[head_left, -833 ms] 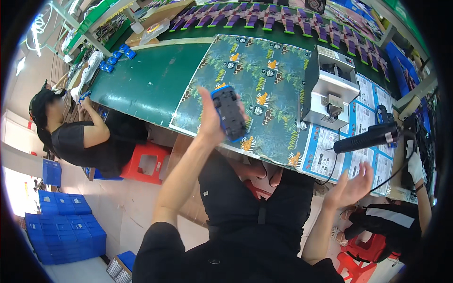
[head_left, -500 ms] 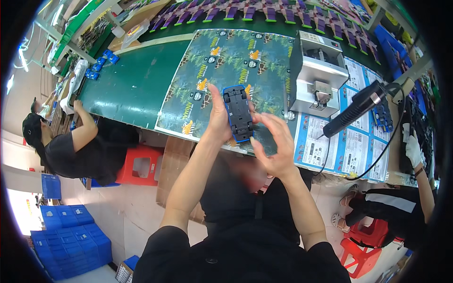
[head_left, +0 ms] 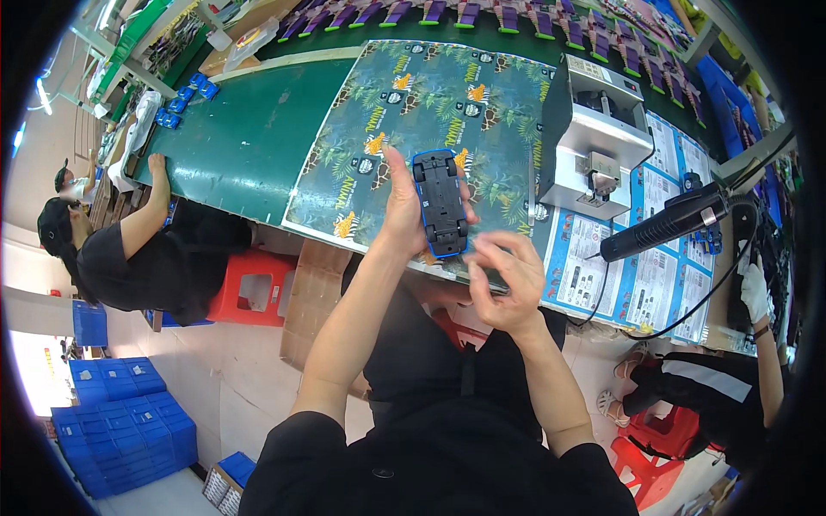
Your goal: The recorder uses a powered screwdriver to assemble components of plastic toy cars at a factory workstation.
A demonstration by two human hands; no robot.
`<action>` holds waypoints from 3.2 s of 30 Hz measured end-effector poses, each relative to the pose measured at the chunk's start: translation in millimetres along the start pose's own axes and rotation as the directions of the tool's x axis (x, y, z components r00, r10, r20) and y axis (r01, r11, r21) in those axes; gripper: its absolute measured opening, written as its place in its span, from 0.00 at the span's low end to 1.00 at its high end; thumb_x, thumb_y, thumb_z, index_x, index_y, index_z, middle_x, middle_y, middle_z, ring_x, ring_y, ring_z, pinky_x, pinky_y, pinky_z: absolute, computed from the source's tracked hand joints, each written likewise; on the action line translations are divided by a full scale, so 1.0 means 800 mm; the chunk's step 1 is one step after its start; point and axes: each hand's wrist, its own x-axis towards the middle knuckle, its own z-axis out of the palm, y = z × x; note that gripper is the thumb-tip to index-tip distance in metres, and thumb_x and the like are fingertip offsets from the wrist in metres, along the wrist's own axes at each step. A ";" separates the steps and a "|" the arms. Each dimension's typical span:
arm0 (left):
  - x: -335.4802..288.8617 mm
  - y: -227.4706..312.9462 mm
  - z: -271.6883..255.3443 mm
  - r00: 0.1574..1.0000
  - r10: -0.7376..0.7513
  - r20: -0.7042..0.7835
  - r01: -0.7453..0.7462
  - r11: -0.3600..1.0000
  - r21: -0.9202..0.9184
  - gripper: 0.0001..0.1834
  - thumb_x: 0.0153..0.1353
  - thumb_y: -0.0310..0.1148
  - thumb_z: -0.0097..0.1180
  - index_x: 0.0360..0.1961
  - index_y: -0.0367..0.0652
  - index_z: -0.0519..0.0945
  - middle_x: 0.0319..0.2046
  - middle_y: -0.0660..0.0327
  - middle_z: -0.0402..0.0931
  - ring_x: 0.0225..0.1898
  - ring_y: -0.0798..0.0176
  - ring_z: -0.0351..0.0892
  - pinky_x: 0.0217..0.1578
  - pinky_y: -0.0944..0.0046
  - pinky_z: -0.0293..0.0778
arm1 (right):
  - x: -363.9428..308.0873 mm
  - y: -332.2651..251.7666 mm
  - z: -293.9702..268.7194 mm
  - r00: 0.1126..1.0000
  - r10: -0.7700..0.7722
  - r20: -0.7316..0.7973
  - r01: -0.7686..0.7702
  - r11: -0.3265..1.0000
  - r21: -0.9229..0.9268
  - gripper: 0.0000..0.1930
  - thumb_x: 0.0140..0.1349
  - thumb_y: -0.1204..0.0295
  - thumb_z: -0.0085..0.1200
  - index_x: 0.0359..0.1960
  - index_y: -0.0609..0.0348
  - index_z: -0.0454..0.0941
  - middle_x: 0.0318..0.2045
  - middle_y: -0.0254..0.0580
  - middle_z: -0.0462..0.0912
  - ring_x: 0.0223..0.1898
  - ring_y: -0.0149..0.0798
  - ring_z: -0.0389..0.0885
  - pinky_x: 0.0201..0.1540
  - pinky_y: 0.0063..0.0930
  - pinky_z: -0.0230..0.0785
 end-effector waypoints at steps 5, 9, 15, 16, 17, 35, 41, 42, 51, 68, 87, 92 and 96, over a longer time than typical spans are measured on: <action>0.003 0.000 0.004 1.000 -0.002 -0.027 0.002 1.000 -0.004 0.53 0.49 0.85 0.29 0.42 0.41 0.75 0.28 0.55 0.79 0.26 0.54 0.84 0.30 0.54 0.83 | 0.006 -0.006 -0.001 0.991 0.062 -0.122 -0.058 0.998 0.033 0.26 0.43 0.85 0.57 0.50 0.66 0.78 0.46 0.45 0.84 0.48 0.51 0.81 0.50 0.37 0.74; 0.003 0.000 0.001 0.999 0.007 -0.034 -0.007 1.000 0.016 0.53 0.51 0.84 0.27 0.40 0.40 0.77 0.29 0.54 0.79 0.26 0.54 0.83 0.32 0.52 0.83 | 0.020 -0.016 0.001 0.995 0.088 -0.049 -0.090 0.995 -0.044 0.26 0.43 0.86 0.54 0.50 0.66 0.78 0.44 0.45 0.85 0.47 0.50 0.81 0.49 0.37 0.74; 0.000 -0.002 0.003 0.999 0.003 -0.038 -0.001 0.998 0.055 0.52 0.53 0.83 0.26 0.40 0.40 0.77 0.29 0.54 0.79 0.27 0.54 0.83 0.33 0.53 0.83 | -0.013 -0.002 -0.004 0.983 0.154 -0.102 -0.144 0.985 0.099 0.24 0.45 0.86 0.52 0.49 0.69 0.77 0.41 0.51 0.86 0.46 0.50 0.80 0.56 0.41 0.70; 0.000 -0.002 0.003 0.999 0.002 -0.038 0.000 0.998 0.056 0.52 0.53 0.83 0.26 0.40 0.40 0.77 0.29 0.54 0.79 0.27 0.54 0.83 0.33 0.53 0.83 | -0.006 -0.002 -0.001 0.983 0.123 -0.137 -0.115 0.991 0.061 0.27 0.43 0.87 0.52 0.51 0.67 0.77 0.40 0.45 0.86 0.47 0.49 0.81 0.49 0.37 0.74; 0.000 -0.002 0.003 0.999 0.003 -0.038 -0.001 0.999 0.053 0.52 0.53 0.83 0.26 0.40 0.40 0.77 0.29 0.54 0.79 0.27 0.54 0.83 0.33 0.53 0.83 | 0.000 -0.005 0.000 0.983 0.123 -0.138 -0.116 0.991 0.061 0.27 0.43 0.87 0.52 0.51 0.67 0.77 0.40 0.45 0.86 0.47 0.49 0.81 0.49 0.37 0.74; 0.002 -0.002 0.001 0.999 0.014 -0.032 -0.013 0.999 0.044 0.51 0.53 0.82 0.28 0.40 0.39 0.76 0.28 0.55 0.79 0.26 0.55 0.82 0.30 0.57 0.82 | 0.004 -0.008 0.002 0.995 0.097 -0.012 -0.097 0.995 -0.018 0.30 0.43 0.83 0.53 0.54 0.63 0.77 0.49 0.44 0.83 0.56 0.50 0.78 0.56 0.41 0.70; 0.001 -0.002 0.002 1.000 0.010 -0.025 -0.009 0.999 0.046 0.51 0.56 0.81 0.27 0.40 0.39 0.77 0.29 0.54 0.79 0.27 0.55 0.82 0.29 0.58 0.82 | 0.003 -0.007 0.003 0.996 0.088 -0.026 -0.088 0.996 -0.011 0.28 0.43 0.84 0.53 0.52 0.63 0.79 0.48 0.45 0.83 0.54 0.49 0.79 0.54 0.39 0.71; 0.001 -0.002 0.003 1.000 0.012 -0.022 -0.011 0.999 0.050 0.50 0.56 0.81 0.27 0.40 0.39 0.77 0.29 0.54 0.79 0.27 0.55 0.82 0.29 0.58 0.82 | 0.002 -0.006 0.003 0.996 0.087 -0.032 -0.088 0.996 -0.008 0.28 0.43 0.84 0.53 0.51 0.63 0.79 0.48 0.45 0.83 0.53 0.49 0.80 0.53 0.39 0.72; 0.002 -0.002 0.005 0.999 0.012 -0.046 -0.010 0.999 0.050 0.52 0.51 0.84 0.29 0.41 0.40 0.74 0.27 0.55 0.79 0.25 0.54 0.84 0.27 0.57 0.83 | 0.000 -0.006 0.004 0.995 0.077 -0.056 -0.076 0.997 0.011 0.26 0.43 0.85 0.53 0.49 0.64 0.80 0.47 0.48 0.83 0.51 0.49 0.81 0.51 0.37 0.73; 0.003 -0.006 0.042 0.994 -0.021 -0.107 0.035 0.991 0.132 0.53 0.48 0.85 0.30 0.37 0.40 0.78 0.25 0.56 0.79 0.24 0.62 0.82 0.27 0.64 0.82 | 0.006 0.004 -0.002 0.715 0.673 0.191 -0.656 0.551 0.516 0.17 0.67 0.69 0.58 0.49 0.73 0.77 0.35 0.41 0.84 0.32 0.27 0.80 0.36 0.20 0.74; -0.079 -0.051 0.065 0.769 0.636 0.066 -0.511 0.549 0.661 0.19 0.57 0.23 0.66 0.50 0.33 0.78 0.48 0.54 0.78 0.45 0.63 0.81 0.48 0.61 0.79 | 0.003 0.015 -0.011 0.665 0.744 0.065 -0.523 0.402 0.752 0.15 0.69 0.67 0.56 0.48 0.68 0.77 0.37 0.37 0.83 0.35 0.25 0.79 0.38 0.20 0.73; -0.064 -0.059 0.068 0.704 0.708 0.052 -0.535 0.481 0.695 0.17 0.55 0.23 0.67 0.47 0.33 0.80 0.47 0.53 0.79 0.44 0.63 0.81 0.43 0.63 0.81 | -0.002 0.019 -0.009 0.674 0.737 0.053 -0.521 0.422 0.742 0.16 0.67 0.68 0.58 0.49 0.68 0.76 0.39 0.40 0.84 0.38 0.26 0.80 0.40 0.20 0.72; -0.057 -0.059 0.069 0.649 0.753 0.105 -0.550 0.370 0.748 0.14 0.52 0.23 0.69 0.41 0.35 0.83 0.43 0.54 0.80 0.42 0.63 0.82 0.41 0.65 0.81 | -0.001 0.015 -0.010 0.680 0.731 0.051 -0.500 0.412 0.762 0.17 0.66 0.68 0.59 0.50 0.68 0.75 0.41 0.42 0.84 0.39 0.27 0.80 0.41 0.21 0.73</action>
